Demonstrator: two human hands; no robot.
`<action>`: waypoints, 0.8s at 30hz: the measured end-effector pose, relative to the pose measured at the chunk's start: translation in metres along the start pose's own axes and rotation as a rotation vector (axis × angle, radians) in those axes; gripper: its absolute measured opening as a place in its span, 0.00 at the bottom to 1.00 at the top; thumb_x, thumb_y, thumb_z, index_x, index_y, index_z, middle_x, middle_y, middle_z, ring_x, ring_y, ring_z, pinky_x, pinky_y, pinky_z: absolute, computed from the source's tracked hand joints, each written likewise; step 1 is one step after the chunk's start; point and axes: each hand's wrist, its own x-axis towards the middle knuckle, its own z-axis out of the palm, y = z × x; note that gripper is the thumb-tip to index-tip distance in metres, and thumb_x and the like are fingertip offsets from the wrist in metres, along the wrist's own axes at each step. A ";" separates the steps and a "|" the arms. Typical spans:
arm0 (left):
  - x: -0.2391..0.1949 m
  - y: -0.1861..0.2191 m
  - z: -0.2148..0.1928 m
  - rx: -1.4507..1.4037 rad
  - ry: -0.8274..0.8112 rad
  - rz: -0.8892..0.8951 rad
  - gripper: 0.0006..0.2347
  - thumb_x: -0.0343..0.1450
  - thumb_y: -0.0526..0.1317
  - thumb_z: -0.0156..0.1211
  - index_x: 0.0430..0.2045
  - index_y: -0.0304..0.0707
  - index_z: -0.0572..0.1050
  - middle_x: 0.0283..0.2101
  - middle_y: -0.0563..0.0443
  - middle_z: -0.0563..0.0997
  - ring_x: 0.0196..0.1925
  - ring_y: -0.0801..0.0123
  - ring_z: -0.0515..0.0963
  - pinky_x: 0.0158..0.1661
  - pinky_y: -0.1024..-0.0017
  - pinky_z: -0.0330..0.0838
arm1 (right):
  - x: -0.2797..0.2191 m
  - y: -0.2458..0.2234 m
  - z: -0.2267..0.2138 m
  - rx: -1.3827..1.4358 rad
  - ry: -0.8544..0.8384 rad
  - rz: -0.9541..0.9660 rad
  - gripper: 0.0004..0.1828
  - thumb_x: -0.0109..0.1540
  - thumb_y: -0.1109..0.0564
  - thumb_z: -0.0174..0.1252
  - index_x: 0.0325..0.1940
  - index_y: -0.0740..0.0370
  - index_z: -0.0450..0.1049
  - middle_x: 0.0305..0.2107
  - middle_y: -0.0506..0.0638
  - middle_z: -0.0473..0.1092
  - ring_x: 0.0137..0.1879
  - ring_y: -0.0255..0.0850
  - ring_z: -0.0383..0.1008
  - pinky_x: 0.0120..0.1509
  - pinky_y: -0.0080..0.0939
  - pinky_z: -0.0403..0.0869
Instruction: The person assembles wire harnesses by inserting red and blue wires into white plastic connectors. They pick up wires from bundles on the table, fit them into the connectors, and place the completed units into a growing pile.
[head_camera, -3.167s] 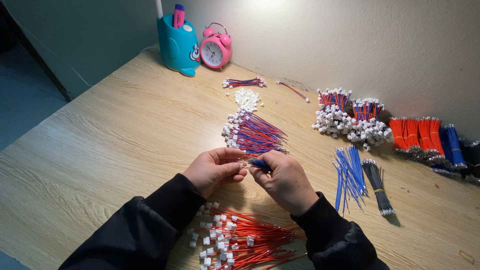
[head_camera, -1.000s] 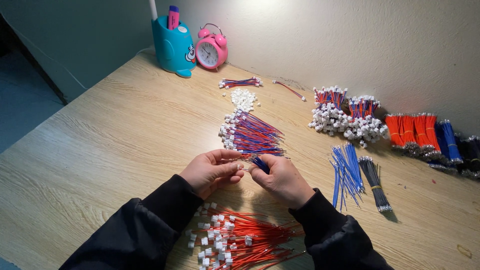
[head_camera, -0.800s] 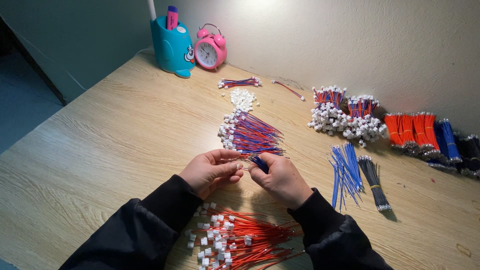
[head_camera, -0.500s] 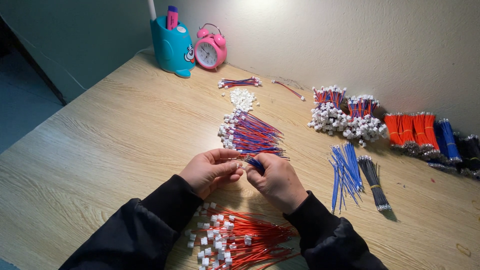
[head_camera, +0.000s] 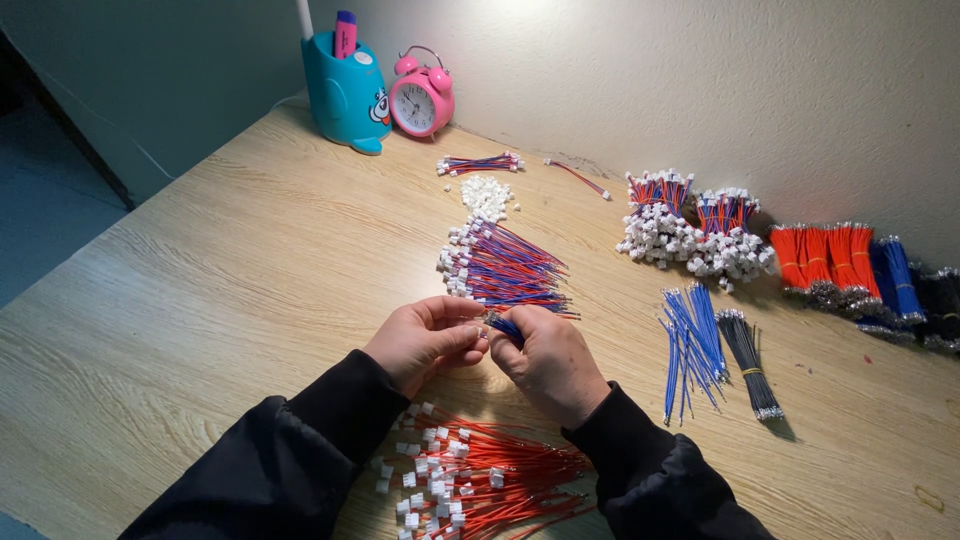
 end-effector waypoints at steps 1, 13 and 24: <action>0.000 0.000 0.000 0.000 0.002 -0.001 0.15 0.66 0.24 0.59 0.47 0.24 0.72 0.37 0.33 0.79 0.33 0.55 0.84 0.35 0.63 0.83 | 0.000 0.002 0.000 0.001 -0.002 0.001 0.06 0.55 0.49 0.60 0.30 0.51 0.76 0.23 0.51 0.70 0.35 0.46 0.75 0.42 0.43 0.73; 0.013 0.015 -0.013 0.197 0.125 0.204 0.13 0.65 0.25 0.62 0.43 0.29 0.75 0.33 0.37 0.81 0.28 0.62 0.84 0.30 0.69 0.84 | 0.009 0.012 -0.062 0.132 0.220 -0.112 0.11 0.70 0.54 0.46 0.39 0.57 0.73 0.21 0.50 0.69 0.32 0.41 0.71 0.43 0.40 0.71; -0.065 0.051 -0.025 1.470 -0.182 0.373 0.12 0.57 0.43 0.74 0.30 0.44 0.80 0.34 0.50 0.81 0.34 0.54 0.83 0.34 0.62 0.79 | -0.018 -0.022 -0.008 -0.079 -0.310 -0.038 0.10 0.65 0.49 0.47 0.43 0.56 0.68 0.30 0.65 0.72 0.44 0.65 0.73 0.47 0.61 0.70</action>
